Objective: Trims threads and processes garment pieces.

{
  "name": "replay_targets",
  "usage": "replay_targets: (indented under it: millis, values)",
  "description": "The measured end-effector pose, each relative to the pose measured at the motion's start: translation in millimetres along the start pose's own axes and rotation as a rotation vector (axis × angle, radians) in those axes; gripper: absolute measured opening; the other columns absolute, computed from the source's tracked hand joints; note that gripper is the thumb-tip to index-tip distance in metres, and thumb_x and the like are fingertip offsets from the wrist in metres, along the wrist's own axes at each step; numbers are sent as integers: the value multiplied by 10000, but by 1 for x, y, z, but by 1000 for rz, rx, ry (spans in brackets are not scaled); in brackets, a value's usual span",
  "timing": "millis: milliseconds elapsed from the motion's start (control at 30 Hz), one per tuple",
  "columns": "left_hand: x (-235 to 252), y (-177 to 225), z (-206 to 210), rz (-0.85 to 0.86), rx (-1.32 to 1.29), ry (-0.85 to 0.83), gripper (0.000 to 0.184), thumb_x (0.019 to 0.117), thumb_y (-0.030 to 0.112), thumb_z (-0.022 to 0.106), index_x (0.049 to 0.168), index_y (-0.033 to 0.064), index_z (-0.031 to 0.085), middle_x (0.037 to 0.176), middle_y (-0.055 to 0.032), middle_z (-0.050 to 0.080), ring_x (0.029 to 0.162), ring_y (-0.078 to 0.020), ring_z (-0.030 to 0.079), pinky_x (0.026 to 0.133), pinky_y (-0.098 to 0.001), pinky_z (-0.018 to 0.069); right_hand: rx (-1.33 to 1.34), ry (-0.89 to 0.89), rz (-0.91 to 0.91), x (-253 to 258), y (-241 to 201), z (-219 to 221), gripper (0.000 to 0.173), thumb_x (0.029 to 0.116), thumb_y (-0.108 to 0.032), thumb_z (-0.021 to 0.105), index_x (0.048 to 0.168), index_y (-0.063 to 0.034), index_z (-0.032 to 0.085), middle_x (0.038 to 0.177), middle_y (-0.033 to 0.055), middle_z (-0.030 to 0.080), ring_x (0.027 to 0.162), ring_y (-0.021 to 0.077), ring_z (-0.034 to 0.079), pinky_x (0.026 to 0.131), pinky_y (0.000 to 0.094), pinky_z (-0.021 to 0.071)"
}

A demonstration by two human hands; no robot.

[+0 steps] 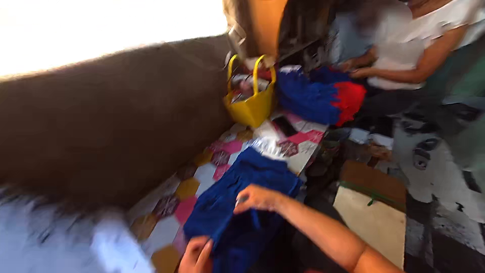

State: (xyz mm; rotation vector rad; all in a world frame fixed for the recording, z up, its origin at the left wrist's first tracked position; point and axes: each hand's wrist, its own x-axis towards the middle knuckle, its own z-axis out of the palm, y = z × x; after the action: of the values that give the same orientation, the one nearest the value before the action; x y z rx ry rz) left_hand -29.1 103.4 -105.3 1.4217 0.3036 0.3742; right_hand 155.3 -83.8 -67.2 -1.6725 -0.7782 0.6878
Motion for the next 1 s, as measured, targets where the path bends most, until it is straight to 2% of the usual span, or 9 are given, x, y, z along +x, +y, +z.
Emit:
replay_targets:
  millis: [100, 200, 367, 433, 567, 667, 767, 867, 1000]
  values:
    - [0, 16, 21, -129, 152, 127, 221, 942, 50, 620, 1156, 0, 598, 906, 20, 706, 826, -46, 676, 754, -264, 582, -221, 54, 57, 3, 5, -6, 224, 959, -193, 715, 1010, 26, 731, 947, 148, 717, 908, 224, 675, 878, 460, 539]
    - [1, 12, 25, -201, 67, 176, 147, 951, 10, 641, 1095, -9, 613, 840, -35, 727, 817, -109, 703, 796, -333, 595, -466, 311, -101, -1, 23, 14, 185, 968, -152, 703, 1074, -6, 745, 1044, 182, 722, 976, 338, 707, 886, 579, 563]
    - [-8, 6, 29, -198, -37, 219, 149, 952, 13, 662, 1091, 47, 621, 791, -6, 720, 764, -90, 690, 765, -310, 584, -298, 431, -378, -28, 17, 48, 141, 901, -99, 743, 990, 10, 742, 917, 96, 695, 837, 111, 675, 773, 262, 580]
    - [-10, 7, 31, -200, -59, 227, 149, 955, 9, 658, 1093, 49, 618, 784, -7, 716, 744, -76, 678, 738, -285, 573, -278, 404, -437, -32, 19, 63, 128, 873, -96, 756, 948, 8, 756, 884, 81, 692, 807, 83, 663, 742, 217, 565]
    - [-10, 8, 34, -222, -96, 235, 176, 937, -29, 669, 1087, 48, 615, 836, -28, 733, 782, -82, 694, 775, -279, 577, -266, 385, -404, -31, 23, 75, 123, 870, -94, 755, 932, 12, 758, 879, 81, 694, 803, 73, 661, 743, 200, 552]
    - [-8, 7, 33, -277, -143, 259, 191, 925, -40, 684, 1086, 38, 618, 834, -42, 733, 775, -102, 698, 770, -294, 582, -220, 360, -359, -31, 27, 70, 224, 923, -231, 729, 991, -18, 744, 889, 36, 675, 804, 31, 628, 727, 184, 527]
    - [-7, 7, 32, -338, -227, 297, 180, 942, -40, 663, 1095, 39, 610, 849, -58, 733, 767, -117, 704, 739, -286, 589, -348, 319, -388, -35, 35, 67, 413, 996, -387, 596, 1149, -21, 710, 988, 86, 712, 814, 126, 655, 697, 324, 546]
    - [-7, 9, 33, -377, -264, 311, 162, 964, -36, 628, 1096, 50, 592, 847, -48, 727, 768, -115, 707, 740, -281, 592, -493, 360, -505, -36, 44, 72, 375, 1000, -353, 619, 1043, 8, 710, 878, 127, 674, 692, 212, 635, 556, 373, 502]
    - [-8, 9, 33, -380, -276, 319, 154, 960, -42, 632, 1079, 48, 595, 837, -50, 725, 761, -118, 708, 739, -283, 593, -587, 431, -617, -35, 49, 79, 317, 990, -310, 654, 1042, -17, 762, 862, 126, 691, 695, 225, 658, 541, 354, 505]
